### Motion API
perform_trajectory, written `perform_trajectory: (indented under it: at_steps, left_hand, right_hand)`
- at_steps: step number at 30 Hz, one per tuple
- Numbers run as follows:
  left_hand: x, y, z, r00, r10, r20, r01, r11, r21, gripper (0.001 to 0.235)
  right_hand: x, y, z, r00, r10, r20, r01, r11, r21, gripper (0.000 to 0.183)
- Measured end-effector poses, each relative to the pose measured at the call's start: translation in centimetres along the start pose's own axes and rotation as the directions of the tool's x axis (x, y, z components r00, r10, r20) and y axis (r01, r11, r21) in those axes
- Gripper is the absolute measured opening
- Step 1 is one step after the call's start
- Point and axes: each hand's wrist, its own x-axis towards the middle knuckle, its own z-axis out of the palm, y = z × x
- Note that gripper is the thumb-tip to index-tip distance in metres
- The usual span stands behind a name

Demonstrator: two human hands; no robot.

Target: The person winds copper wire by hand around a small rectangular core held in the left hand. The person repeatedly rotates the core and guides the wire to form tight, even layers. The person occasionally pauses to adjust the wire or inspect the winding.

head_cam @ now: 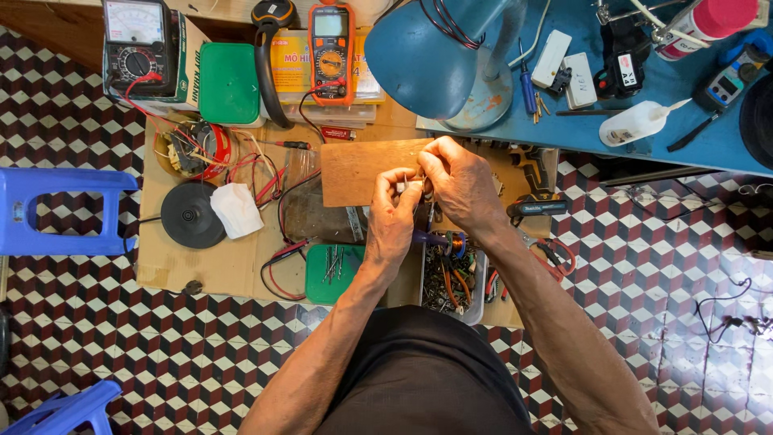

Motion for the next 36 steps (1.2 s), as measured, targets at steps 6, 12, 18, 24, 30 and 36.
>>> perform_trajectory:
  at_steps: [6, 12, 18, 24, 30, 36]
  left_hand:
    - [0.6, -0.2, 0.0, 0.937, -0.35, 0.005, 0.331, 0.881, -0.337, 0.034]
    - [2.3, -0.7, 0.6, 0.848, -0.521, 0.099, 0.445, 0.596, -0.668, 0.03]
    - [4.2, -0.3, 0.0, 0.808, -0.587, 0.058, 0.381, 0.445, -0.81, 0.029]
    - [5.4, -0.3, -0.9, 0.824, -0.557, 0.103, 0.391, 0.427, -0.816, 0.032]
    - [7.0, -1.5, -1.1, 0.783, -0.614, 0.106, 0.396, 0.36, -0.845, 0.039]
    - [8.9, -2.1, -0.7, 0.738, -0.668, 0.099, 0.402, 0.316, -0.859, 0.064]
  right_hand:
    - [3.1, 2.0, -0.1, 0.989, -0.092, 0.119, 0.101, 0.993, -0.067, 0.023]
    - [4.2, 2.4, -0.8, 0.96, -0.262, 0.102, 0.267, 0.963, -0.037, 0.021]
    - [-1.9, 1.6, -2.6, 0.927, -0.292, -0.235, 0.258, 0.952, -0.163, 0.015]
    - [-1.7, 1.5, -3.0, 0.887, -0.461, -0.022, 0.442, 0.862, -0.247, 0.028]
    - [1.1, 2.2, -2.5, 0.853, -0.513, 0.098, 0.521, 0.822, -0.229, 0.023]
    - [2.5, 2.3, -2.9, 0.821, -0.547, 0.165, 0.571, 0.768, -0.292, 0.025]
